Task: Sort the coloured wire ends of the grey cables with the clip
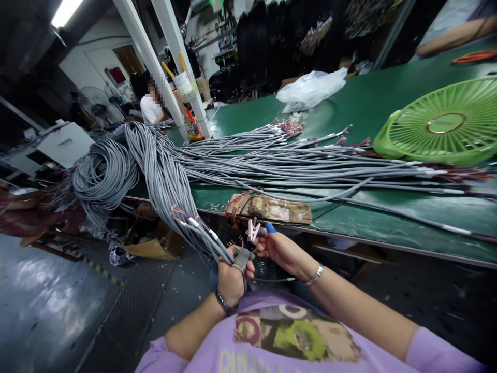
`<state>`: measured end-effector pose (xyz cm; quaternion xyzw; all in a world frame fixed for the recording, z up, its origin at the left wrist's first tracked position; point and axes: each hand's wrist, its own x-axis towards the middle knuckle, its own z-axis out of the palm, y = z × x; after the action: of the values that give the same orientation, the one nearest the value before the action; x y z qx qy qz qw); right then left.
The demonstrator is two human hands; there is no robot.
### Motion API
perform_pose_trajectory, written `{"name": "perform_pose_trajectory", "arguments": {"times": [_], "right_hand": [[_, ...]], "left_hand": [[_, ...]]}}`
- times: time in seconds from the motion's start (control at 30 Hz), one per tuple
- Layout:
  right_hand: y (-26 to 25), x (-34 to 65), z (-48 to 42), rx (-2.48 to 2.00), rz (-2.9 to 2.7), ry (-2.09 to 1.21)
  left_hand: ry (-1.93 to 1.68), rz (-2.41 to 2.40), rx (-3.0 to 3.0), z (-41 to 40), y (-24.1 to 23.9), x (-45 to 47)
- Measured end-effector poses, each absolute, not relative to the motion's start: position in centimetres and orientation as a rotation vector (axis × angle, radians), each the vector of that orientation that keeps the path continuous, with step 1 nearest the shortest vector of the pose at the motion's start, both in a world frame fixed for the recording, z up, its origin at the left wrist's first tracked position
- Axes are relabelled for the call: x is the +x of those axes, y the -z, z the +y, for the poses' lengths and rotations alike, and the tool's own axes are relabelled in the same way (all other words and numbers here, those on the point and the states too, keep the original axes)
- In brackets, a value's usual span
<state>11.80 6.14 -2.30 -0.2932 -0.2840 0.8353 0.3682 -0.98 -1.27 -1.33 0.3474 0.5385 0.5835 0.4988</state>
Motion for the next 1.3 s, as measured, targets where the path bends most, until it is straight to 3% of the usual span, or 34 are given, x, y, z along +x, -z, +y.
{"name": "perform_pose_trajectory", "arguments": {"times": [0.3,0.5,0.73,1.03,1.3], "right_hand": [[2.1,10.2,6.5,-0.889,-1.018,-1.632],[2.7,9.7,7.1,-0.702,-0.586,-2.040],[2.9,9.3,7.1,-0.704,-0.513,-2.022],[2.4,12.5,5.2,-0.747,-0.880,-2.302],[1.1,12.9,5.3,-0.747,-1.582,-1.988]], "left_hand": [[-1.393,1.278,0.747,-0.7,0.5,-0.8],[-1.363,1.277,0.781,-0.6,1.2,-0.7],[-1.346,1.313,0.803,-0.5,1.7,-0.6],[-1.274,1.325,0.931,-2.1,2.8,-1.3],[-0.959,1.280,1.061,-2.5,1.9,-1.7]]}}
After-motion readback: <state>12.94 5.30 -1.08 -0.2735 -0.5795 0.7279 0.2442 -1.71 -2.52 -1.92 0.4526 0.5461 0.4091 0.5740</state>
